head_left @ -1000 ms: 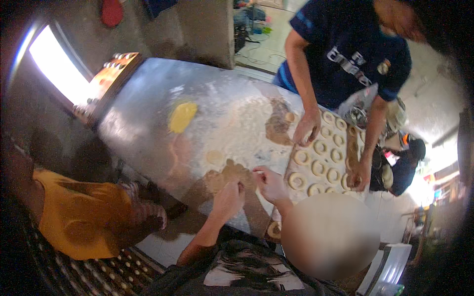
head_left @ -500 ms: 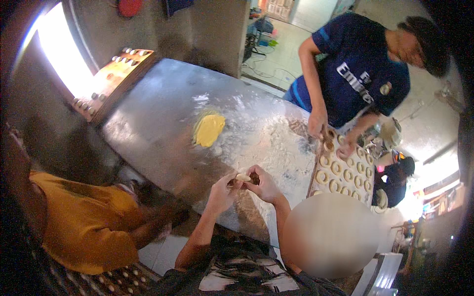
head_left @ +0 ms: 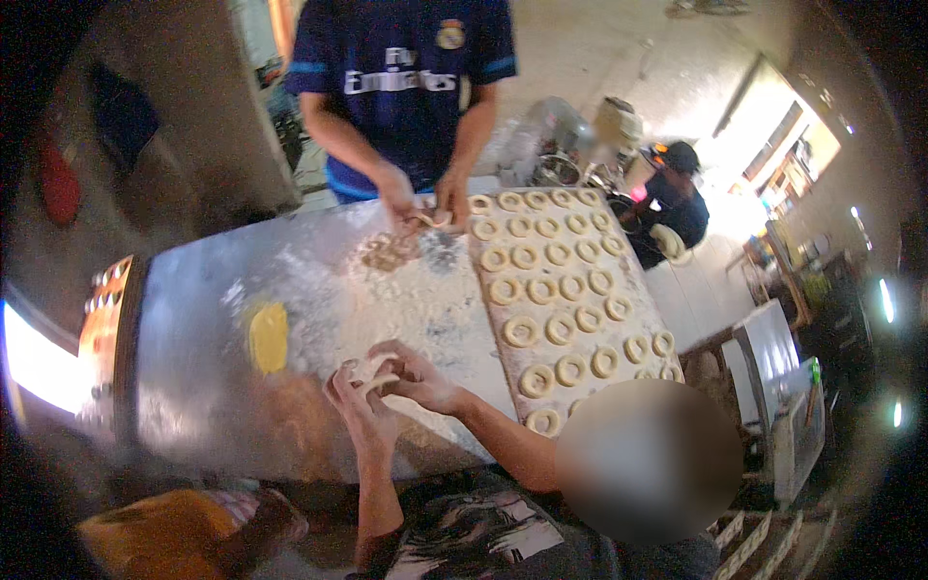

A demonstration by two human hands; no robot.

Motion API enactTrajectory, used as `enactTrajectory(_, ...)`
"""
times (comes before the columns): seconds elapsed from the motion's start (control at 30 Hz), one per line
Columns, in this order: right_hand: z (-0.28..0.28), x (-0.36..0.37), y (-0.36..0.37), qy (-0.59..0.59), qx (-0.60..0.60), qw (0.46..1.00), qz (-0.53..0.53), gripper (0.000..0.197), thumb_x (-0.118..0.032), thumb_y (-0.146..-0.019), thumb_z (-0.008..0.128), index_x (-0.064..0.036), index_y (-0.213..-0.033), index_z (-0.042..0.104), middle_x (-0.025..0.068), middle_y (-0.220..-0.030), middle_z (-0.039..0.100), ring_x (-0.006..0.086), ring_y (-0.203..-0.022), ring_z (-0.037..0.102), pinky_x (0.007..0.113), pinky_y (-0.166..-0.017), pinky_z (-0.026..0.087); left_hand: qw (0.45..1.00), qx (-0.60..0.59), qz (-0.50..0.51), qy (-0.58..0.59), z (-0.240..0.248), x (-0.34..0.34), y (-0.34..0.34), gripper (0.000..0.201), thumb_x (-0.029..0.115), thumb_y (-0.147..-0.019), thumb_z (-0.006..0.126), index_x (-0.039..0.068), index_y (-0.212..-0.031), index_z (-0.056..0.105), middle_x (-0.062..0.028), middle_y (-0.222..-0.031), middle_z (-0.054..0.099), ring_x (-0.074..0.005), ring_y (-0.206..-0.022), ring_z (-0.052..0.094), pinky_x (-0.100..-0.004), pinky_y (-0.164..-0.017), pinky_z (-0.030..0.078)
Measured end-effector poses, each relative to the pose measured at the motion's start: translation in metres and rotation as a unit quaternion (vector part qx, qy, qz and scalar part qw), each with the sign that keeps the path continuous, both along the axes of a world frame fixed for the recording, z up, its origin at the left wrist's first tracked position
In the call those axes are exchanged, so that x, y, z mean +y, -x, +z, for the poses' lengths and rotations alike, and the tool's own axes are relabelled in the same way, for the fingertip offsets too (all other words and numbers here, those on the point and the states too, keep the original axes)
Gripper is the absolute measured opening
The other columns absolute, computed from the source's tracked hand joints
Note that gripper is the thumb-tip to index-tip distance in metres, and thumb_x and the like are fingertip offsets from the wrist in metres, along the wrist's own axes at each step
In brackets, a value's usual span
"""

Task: The person shapes small dough pieces into ring shapes by hand and places them onto a wooden board. They repeatedly pick up dough, form it into a circle, and arrange it in rows alongside coworkers who are also shaping dough.

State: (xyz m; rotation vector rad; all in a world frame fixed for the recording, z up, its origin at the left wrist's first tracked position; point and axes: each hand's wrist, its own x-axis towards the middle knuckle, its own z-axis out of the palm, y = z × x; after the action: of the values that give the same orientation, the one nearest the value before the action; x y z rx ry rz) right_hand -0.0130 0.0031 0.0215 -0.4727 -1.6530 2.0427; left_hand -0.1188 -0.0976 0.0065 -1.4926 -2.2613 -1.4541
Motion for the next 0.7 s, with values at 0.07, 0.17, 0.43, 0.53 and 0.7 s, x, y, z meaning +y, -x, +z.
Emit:
enactTrajectory(0.07,-0.024,0.014,-0.024,0.076,0.097,0.990,0.070,0.047,-0.034,-0.095,0.060,-0.0129,-0.133,0.045,0.0005,-0.081,0.057,0.0139,-0.079,0.055,0.032,-0.080,0.047,0.958,-0.259,-0.088,-0.083,-0.029,0.013,-0.012,0.040,0.003,-0.088,0.061,0.002,-0.124,0.044,-0.0162,-0.108,0.050,-0.0258,-0.098,0.054,-0.0405,-0.077,0.049)
enactTrajectory(0.17,-0.035,0.036,-0.064,0.298,0.130,0.945,-0.036,0.043,-0.025,-0.097,0.055,-0.0112,-0.136,0.043,-0.0002,-0.080,0.055,0.0130,-0.079,0.056,0.028,-0.079,0.043,0.932,-0.310,-0.151,-0.109,-0.006,0.026,-0.053,0.041,0.021,-0.094,0.063,0.006,-0.126,0.043,-0.0085,-0.093,0.051,-0.0181,-0.089,0.055,-0.0320,-0.073,0.047)
enactTrajectory(0.43,0.014,0.078,-0.200,0.071,-0.002,0.991,-0.116,0.052,-0.042,-0.104,0.042,-0.0107,-0.145,0.034,0.0065,-0.081,0.061,0.0149,-0.070,0.056,0.026,-0.069,0.043,0.959,-0.208,-0.146,-0.128,0.017,0.113,-0.211,0.030,0.031,-0.105,0.040,0.004,-0.107,0.053,-0.0134,-0.078,0.058,-0.0267,-0.064,0.059,-0.0347,-0.055,0.046)
enactTrajectory(0.53,0.014,0.094,-0.269,0.093,0.165,0.967,-0.169,0.061,-0.056,-0.103,0.038,-0.0092,-0.142,0.035,0.0070,-0.076,0.061,0.0173,-0.063,0.055,0.026,-0.066,0.044,0.981,-0.058,-0.083,-0.165,-0.006,0.154,-0.269,0.030,0.029,-0.105,0.039,0.004,-0.103,0.056,-0.0176,-0.079,0.064,-0.0361,-0.060,0.061,-0.0387,-0.055,0.047)
enactTrajectory(0.7,0.001,0.126,-0.360,0.038,0.028,0.975,-0.219,0.053,-0.050,-0.102,0.038,-0.0111,-0.139,0.040,0.0008,-0.068,0.053,0.0124,-0.064,0.052,0.024,-0.063,0.044,0.962,-0.167,-0.200,0.084,0.026,0.173,-0.360,0.024,0.024,-0.105,0.041,0.003,-0.105,0.054,-0.0157,-0.077,0.062,-0.0322,-0.069,0.064,-0.0375,-0.060,0.048)
